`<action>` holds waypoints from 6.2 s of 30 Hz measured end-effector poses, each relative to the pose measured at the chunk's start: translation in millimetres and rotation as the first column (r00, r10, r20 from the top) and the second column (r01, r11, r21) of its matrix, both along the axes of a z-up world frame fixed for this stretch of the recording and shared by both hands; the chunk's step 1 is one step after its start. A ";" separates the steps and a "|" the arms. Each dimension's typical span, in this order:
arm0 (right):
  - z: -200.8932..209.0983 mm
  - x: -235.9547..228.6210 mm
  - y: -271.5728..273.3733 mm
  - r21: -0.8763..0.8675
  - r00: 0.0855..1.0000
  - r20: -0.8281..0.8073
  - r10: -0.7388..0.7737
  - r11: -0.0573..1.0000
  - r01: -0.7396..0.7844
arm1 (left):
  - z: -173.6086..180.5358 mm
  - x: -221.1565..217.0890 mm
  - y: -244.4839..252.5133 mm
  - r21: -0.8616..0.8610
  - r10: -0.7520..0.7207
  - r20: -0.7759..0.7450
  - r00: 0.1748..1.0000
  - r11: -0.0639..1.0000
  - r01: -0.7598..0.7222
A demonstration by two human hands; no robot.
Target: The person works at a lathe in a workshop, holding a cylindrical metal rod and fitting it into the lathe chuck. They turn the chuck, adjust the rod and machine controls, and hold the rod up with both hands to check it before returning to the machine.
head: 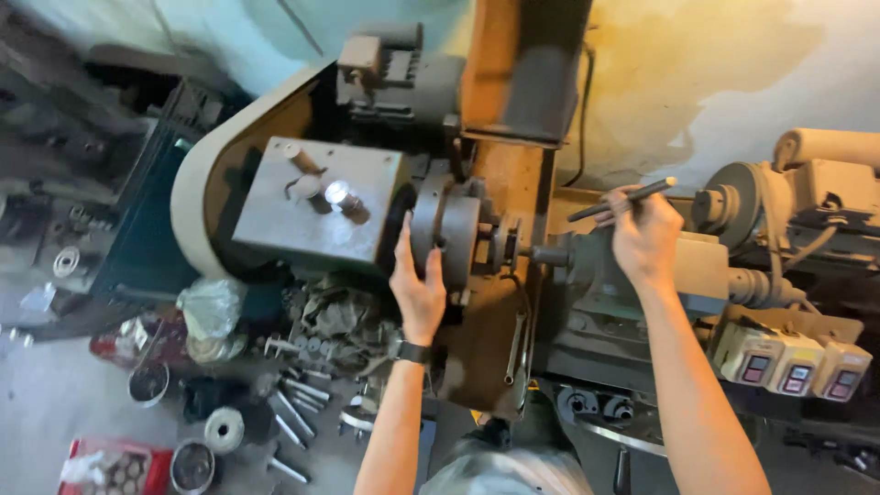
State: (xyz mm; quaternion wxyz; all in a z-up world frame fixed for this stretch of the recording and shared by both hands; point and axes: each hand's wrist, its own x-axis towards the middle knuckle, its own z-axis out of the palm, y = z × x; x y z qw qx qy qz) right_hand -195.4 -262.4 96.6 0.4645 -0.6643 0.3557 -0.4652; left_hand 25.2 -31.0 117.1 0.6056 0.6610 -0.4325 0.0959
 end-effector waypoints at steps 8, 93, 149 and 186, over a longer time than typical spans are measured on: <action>14.4 -33.4 90.3 -0.008 0.921 0.381 -0.074 0.996 0.083 | -120.3 -26.2 187.6 0.484 0.266 -0.355 0.896 0.873 -0.068; 14.7 -8.0 14.9 0.088 0.986 0.095 -0.137 0.988 0.128 | 20.2 27.0 -23.1 0.234 -0.054 0.155 0.986 0.972 0.017; 11.9 -3.9 -2.0 0.032 0.983 0.045 -0.177 0.984 0.175 | -16.9 0.3 -2.8 0.042 0.128 0.127 0.984 0.990 -0.134; 4.1 6.4 240.7 0.171 0.895 0.316 0.314 0.909 -0.379 | -328.5 9.8 295.1 0.843 0.741 -0.352 0.572 0.517 -0.152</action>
